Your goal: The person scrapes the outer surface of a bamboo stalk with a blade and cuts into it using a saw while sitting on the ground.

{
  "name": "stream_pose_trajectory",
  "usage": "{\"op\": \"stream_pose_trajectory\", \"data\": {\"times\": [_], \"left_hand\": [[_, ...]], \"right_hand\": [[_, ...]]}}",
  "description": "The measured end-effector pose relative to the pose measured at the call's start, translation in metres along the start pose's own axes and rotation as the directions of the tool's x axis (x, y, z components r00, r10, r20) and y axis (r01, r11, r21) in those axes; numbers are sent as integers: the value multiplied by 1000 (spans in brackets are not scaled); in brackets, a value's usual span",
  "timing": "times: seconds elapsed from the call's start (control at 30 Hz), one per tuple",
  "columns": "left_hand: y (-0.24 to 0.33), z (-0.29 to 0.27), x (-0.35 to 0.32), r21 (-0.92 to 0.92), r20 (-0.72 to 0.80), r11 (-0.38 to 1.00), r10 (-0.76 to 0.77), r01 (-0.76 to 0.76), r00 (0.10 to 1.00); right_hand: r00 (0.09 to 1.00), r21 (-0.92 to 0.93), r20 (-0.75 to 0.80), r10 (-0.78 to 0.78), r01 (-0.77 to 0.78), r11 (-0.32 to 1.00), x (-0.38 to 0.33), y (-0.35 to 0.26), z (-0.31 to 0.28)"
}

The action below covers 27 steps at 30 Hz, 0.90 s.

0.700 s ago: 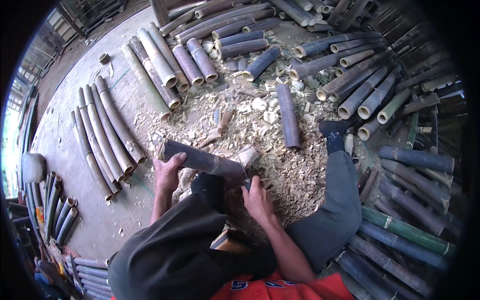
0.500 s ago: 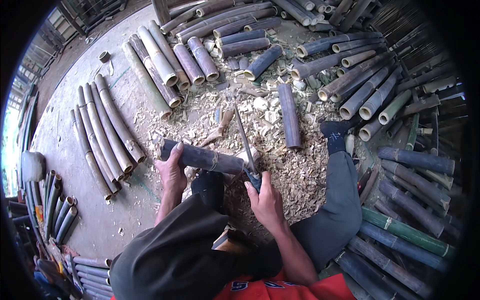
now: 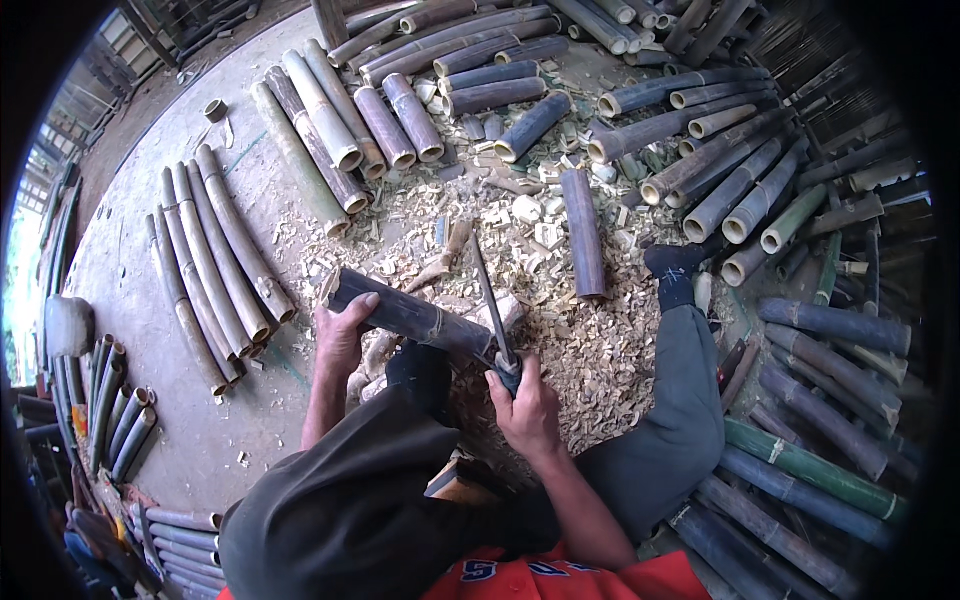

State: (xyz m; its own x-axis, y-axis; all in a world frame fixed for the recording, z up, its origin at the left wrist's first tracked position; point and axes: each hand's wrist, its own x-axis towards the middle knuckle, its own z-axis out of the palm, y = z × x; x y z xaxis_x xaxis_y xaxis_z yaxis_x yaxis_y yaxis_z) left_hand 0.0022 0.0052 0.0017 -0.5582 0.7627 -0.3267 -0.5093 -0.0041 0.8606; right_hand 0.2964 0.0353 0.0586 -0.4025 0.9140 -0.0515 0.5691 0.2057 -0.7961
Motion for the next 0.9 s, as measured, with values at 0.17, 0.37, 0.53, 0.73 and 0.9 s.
{"op": "stream_pose_trajectory", "data": {"times": [0.17,0.37,0.53,0.73,0.9], "left_hand": [[2,18,1,-77,-37,996,44,-47,998],[-2,32,-14,-98,-297,987,95,-129,950],[8,48,-23,-31,-301,993,96,-111,949],[4,22,-17,8,-235,996,90,-90,968],[12,42,-20,13,-223,998,63,-62,973]], "right_hand": [[960,-335,136,245,-188,923,12,49,16],[999,2,-42,-12,12,1000,-1,-7,-2],[933,-310,193,302,-234,922,0,36,19],[997,-23,80,18,-17,1000,3,-23,-12],[934,-308,174,313,-250,918,5,60,17]]}}
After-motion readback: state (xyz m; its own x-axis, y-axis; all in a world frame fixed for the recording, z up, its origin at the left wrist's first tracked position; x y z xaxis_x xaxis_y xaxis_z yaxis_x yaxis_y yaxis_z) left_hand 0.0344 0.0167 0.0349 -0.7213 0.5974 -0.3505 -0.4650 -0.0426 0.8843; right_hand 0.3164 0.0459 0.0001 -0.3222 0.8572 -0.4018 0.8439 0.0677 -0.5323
